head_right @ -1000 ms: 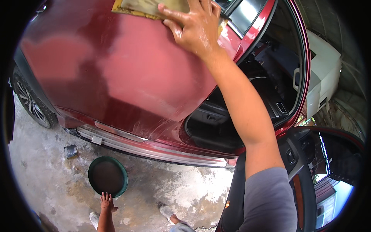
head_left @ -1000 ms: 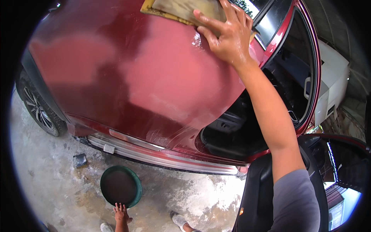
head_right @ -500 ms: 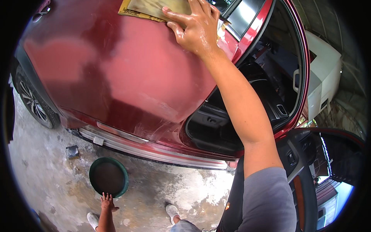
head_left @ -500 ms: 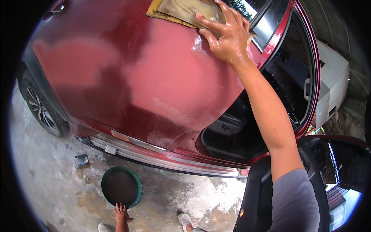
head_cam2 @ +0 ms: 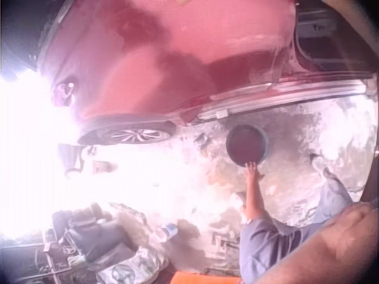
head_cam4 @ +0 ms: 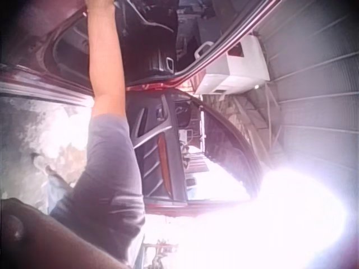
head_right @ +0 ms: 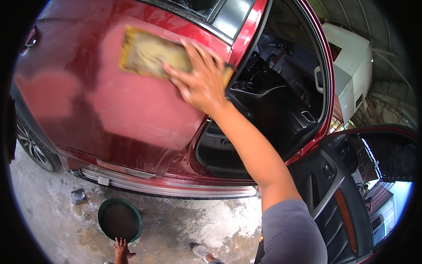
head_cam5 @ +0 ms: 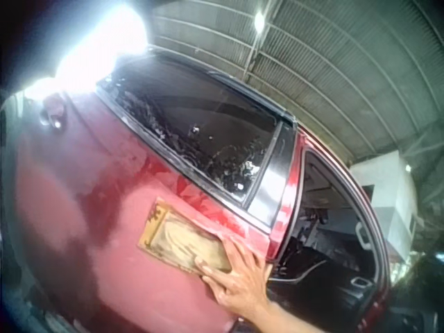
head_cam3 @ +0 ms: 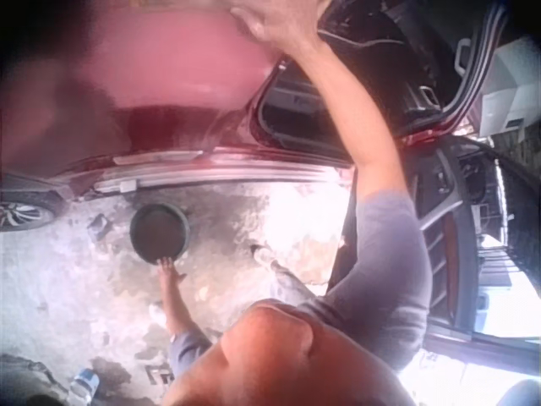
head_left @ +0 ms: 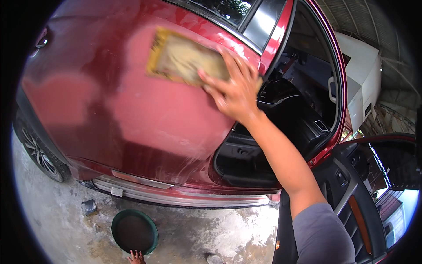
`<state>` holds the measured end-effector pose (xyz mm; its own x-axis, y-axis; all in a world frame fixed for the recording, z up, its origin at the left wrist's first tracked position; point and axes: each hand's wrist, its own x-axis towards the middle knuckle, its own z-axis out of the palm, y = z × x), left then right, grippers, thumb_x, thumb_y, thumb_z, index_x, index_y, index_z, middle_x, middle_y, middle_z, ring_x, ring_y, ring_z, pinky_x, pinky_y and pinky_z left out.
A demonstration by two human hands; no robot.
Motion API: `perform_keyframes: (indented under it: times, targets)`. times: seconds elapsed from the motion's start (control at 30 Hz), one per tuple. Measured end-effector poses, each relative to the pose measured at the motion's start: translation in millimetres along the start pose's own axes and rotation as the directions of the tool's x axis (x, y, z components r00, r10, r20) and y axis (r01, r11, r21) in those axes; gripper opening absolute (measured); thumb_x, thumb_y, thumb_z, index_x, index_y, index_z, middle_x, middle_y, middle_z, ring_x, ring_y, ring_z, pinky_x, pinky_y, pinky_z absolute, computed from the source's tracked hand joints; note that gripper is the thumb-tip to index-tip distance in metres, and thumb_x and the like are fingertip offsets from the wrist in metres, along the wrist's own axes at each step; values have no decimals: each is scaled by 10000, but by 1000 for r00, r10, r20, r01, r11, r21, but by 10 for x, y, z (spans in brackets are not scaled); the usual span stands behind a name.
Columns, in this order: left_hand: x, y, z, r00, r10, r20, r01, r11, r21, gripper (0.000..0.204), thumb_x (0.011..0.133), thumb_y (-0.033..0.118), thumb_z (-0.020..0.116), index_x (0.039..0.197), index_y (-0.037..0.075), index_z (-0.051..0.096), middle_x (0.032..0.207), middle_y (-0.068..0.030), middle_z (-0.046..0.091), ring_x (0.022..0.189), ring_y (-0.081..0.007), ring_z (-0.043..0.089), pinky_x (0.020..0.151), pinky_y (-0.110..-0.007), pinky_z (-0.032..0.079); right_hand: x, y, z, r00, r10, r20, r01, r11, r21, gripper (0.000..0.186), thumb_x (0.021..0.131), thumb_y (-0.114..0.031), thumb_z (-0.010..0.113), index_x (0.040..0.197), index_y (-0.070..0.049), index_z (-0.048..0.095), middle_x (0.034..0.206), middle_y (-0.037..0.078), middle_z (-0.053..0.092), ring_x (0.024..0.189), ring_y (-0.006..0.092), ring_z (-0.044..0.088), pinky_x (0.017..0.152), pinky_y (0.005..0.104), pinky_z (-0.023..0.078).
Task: The person sands the exterior of a red car door using a sanding block, repeatedly dipping it into a bucket of water. The person works on the upper and lower sections of the door panel, moving the block in circular and linear motions.
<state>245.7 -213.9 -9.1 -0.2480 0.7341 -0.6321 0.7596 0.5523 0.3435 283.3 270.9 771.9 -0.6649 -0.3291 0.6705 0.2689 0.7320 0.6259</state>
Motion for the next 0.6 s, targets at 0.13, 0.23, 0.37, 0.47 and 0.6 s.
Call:
perform_keyframes:
  times: [0.13,0.23,0.37,0.47,0.6]
  targets:
    - [-53,-53,-44,1000,-9,21,9,1000,8,1432,657,813,799,1725,126,138,1801,-122,117,1645,-434,-95,1258,-744,101,-489,6,-146,997,59,59,-60,998,10,470,759,-277,878,1207,-401,816,1594,153,536,1398,340,527,1153,511,295]
    - [-74,-36,-60,1000,0,-2,0,1000,16,1446,645,834,792,1725,130,138,1802,-116,112,1646,-429,-95,1250,-756,122,-47,4,2,1000,-21,21,21,1000,3,435,787,-290,860,1209,-385,817,1599,162,527,1417,347,519,1168,526,293]
    - [-11,-13,-68,1000,-4,21,3,999,51,1480,611,847,804,1723,127,144,1803,-107,116,1652,-407,-74,1239,-772,123,807,-183,382,997,-6,-72,8,1000,29,384,851,-315,817,1228,-388,809,1618,160,505,1436,372,500,1175,547,308]
    - [-199,206,-180,989,-63,136,32,977,213,1379,742,737,817,1732,144,61,1805,-128,-23,1642,-414,-68,1196,-752,330,553,-318,324,996,50,-68,-46,997,62,376,856,-304,816,1223,-382,810,1625,147,502,1449,359,492,1184,549,300]
    - [-163,174,-223,975,-143,172,107,974,200,1471,676,702,883,1734,154,20,1811,-87,-46,1651,-381,-62,1202,-779,272,-484,-371,75,996,90,2,-90,991,95,399,819,-272,842,1203,-377,814,1628,152,505,1433,327,529,1182,530,297]
